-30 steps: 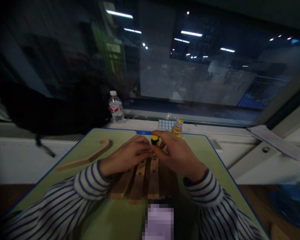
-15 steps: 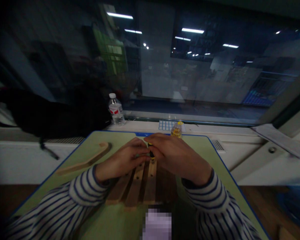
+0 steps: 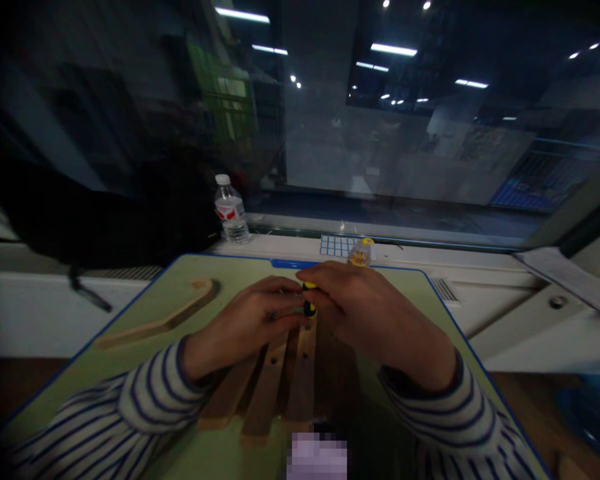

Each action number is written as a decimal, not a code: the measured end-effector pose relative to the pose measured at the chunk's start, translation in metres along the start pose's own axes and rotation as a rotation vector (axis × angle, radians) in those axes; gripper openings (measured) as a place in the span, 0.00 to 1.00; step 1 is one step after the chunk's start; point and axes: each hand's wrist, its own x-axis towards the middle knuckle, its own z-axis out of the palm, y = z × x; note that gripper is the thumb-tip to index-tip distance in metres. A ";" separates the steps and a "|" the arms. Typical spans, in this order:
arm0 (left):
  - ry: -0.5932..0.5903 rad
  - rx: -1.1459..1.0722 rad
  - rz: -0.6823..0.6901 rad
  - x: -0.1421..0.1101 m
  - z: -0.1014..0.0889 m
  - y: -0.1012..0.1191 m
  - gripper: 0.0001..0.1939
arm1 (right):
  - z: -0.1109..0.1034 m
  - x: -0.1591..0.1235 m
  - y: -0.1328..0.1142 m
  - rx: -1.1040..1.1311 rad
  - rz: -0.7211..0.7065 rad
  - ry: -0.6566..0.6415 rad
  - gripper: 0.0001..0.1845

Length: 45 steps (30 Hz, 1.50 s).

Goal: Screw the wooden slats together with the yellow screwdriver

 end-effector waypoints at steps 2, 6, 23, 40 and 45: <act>-0.008 0.016 -0.002 0.000 -0.001 0.001 0.11 | 0.000 0.000 0.001 -0.011 -0.001 0.000 0.13; -0.030 0.030 0.010 0.001 -0.002 0.001 0.11 | 0.000 0.002 0.002 -0.020 0.013 -0.004 0.12; -0.027 0.026 -0.009 0.003 -0.002 0.003 0.13 | 0.003 0.003 0.004 -0.031 0.050 -0.006 0.14; -0.033 0.013 0.036 0.002 -0.001 0.001 0.11 | 0.000 0.003 0.000 -0.068 0.043 -0.033 0.15; -0.074 0.014 0.042 0.002 -0.005 0.001 0.12 | 0.001 0.004 0.000 -0.083 0.052 -0.024 0.14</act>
